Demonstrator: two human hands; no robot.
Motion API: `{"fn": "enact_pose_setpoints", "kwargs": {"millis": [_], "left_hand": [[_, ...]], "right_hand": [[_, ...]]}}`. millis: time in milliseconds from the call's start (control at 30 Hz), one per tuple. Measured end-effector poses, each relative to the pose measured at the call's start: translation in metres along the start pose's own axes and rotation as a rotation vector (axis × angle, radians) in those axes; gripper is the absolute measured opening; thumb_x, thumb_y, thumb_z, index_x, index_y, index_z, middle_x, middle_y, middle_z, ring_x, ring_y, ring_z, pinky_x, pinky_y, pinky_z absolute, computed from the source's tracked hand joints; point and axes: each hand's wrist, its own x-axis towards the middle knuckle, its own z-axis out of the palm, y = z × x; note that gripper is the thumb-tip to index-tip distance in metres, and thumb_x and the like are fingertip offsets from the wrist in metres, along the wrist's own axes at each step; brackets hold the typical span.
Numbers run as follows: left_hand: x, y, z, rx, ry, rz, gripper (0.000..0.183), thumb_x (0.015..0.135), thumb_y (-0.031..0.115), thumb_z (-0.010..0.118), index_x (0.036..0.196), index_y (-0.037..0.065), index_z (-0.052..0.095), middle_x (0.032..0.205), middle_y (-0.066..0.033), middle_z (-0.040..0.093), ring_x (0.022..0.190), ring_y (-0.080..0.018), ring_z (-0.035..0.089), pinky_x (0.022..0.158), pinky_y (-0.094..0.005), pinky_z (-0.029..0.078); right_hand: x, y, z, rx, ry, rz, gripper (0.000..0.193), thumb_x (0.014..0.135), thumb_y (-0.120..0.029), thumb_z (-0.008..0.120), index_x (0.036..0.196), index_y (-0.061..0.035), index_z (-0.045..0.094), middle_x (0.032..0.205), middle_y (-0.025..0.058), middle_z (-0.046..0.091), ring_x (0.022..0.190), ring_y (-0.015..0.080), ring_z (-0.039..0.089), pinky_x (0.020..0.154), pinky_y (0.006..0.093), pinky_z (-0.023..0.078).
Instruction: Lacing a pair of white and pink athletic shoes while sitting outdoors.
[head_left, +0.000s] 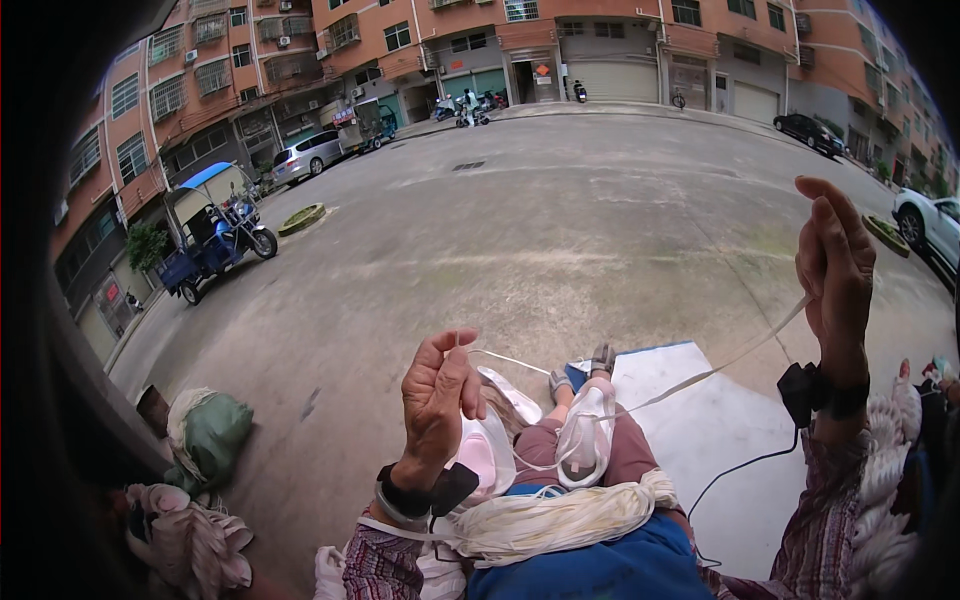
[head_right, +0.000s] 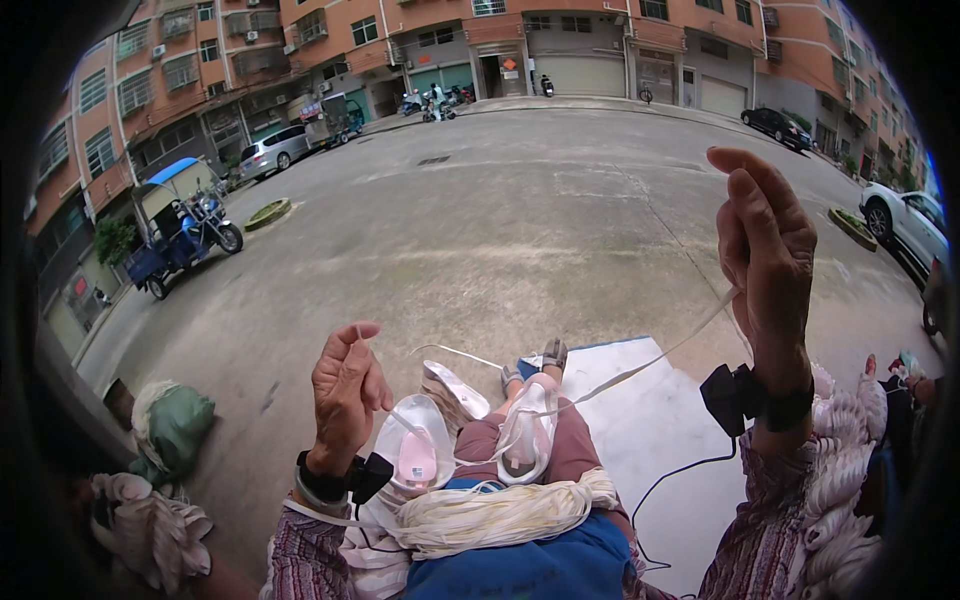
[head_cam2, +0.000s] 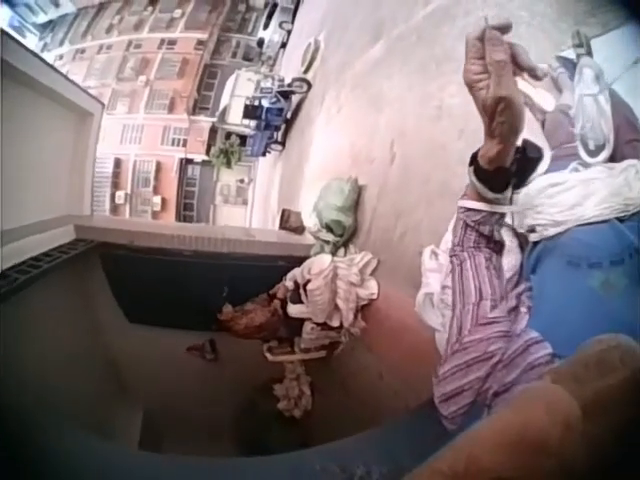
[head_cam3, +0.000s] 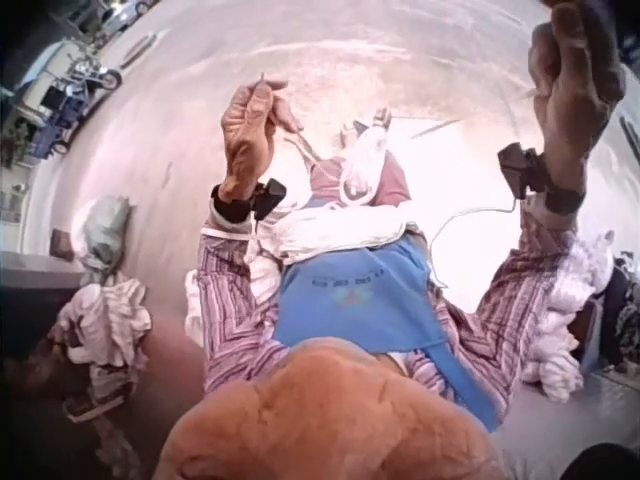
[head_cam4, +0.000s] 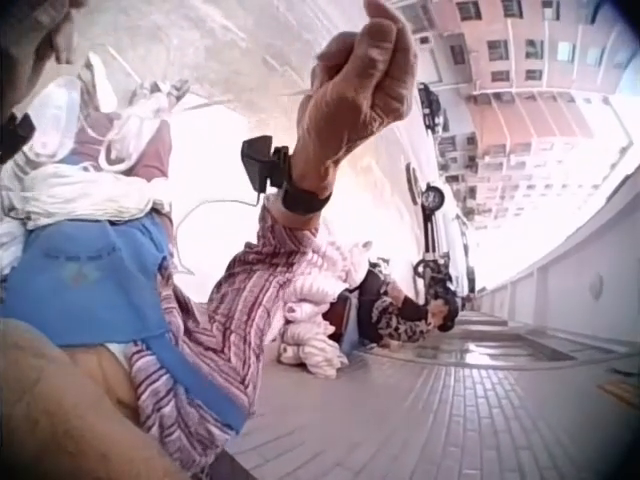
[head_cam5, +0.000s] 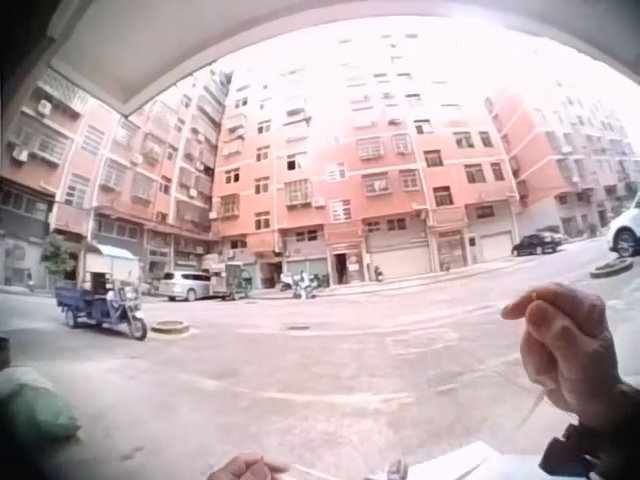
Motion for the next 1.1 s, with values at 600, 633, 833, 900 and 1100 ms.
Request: {"fn": "enact_pose_setpoints", "kwargs": {"millis": [600,633,833,900,1100], "left_hand": [[-0.033,-0.315,-0.016,1.045,-0.426,-0.504,0.046,0.087,0.039,0.058,0.105,-0.004,0.056,0.097,-0.0279,0.062,0.093,-0.0445,0.061,0.081,-0.0493,0.048],[-0.037,-0.319,-0.010,1.104,-0.500,-0.524,0.050,0.087,0.040,0.058,0.105,-0.005,0.053,0.097,-0.0295,0.062,0.092,-0.0459,0.061,0.079,-0.0511,0.048],[-0.056,-0.336,-0.014,1.150,-0.507,-0.533,0.046,0.087,0.037,0.057,0.101,-0.006,0.047,0.091,-0.0329,0.061,0.084,-0.0491,0.061,0.073,-0.0568,0.048],[-0.060,-0.340,-0.016,1.154,-0.462,-0.567,0.044,0.088,0.036,0.056,0.099,-0.005,0.047,0.089,-0.0329,0.061,0.084,-0.0488,0.061,0.073,-0.0579,0.047],[-0.074,-0.336,-0.011,1.070,-0.447,-0.556,0.038,0.089,0.031,0.054,0.100,-0.004,0.045,0.090,-0.0324,0.061,0.086,-0.0499,0.059,0.075,-0.0580,0.045]], "right_hand": [[-0.256,0.255,0.073,-0.854,-1.137,0.516,0.055,0.080,-0.048,0.065,0.091,0.0061,0.065,0.087,0.0267,0.064,0.082,0.0400,0.065,0.069,0.0468,0.054],[-0.263,0.260,0.071,-0.863,-1.145,0.539,0.054,0.080,-0.046,0.065,0.091,0.0066,0.064,0.088,0.0277,0.063,0.079,0.0405,0.065,0.068,0.0469,0.054],[-0.279,0.296,0.066,-0.843,-1.117,0.533,0.033,0.078,-0.027,0.063,0.087,0.0048,0.060,0.086,0.0238,0.061,0.071,0.0415,0.064,0.064,0.0487,0.053],[-0.281,0.304,0.061,-0.805,-1.141,0.541,0.033,0.079,-0.027,0.063,0.088,0.0052,0.060,0.087,0.0244,0.061,0.071,0.0418,0.064,0.065,0.0484,0.054],[-0.290,0.300,0.051,-0.728,-1.176,0.616,0.030,0.080,-0.027,0.062,0.085,0.0022,0.063,0.085,0.0236,0.063,0.075,0.0421,0.063,0.069,0.0483,0.051]]}}
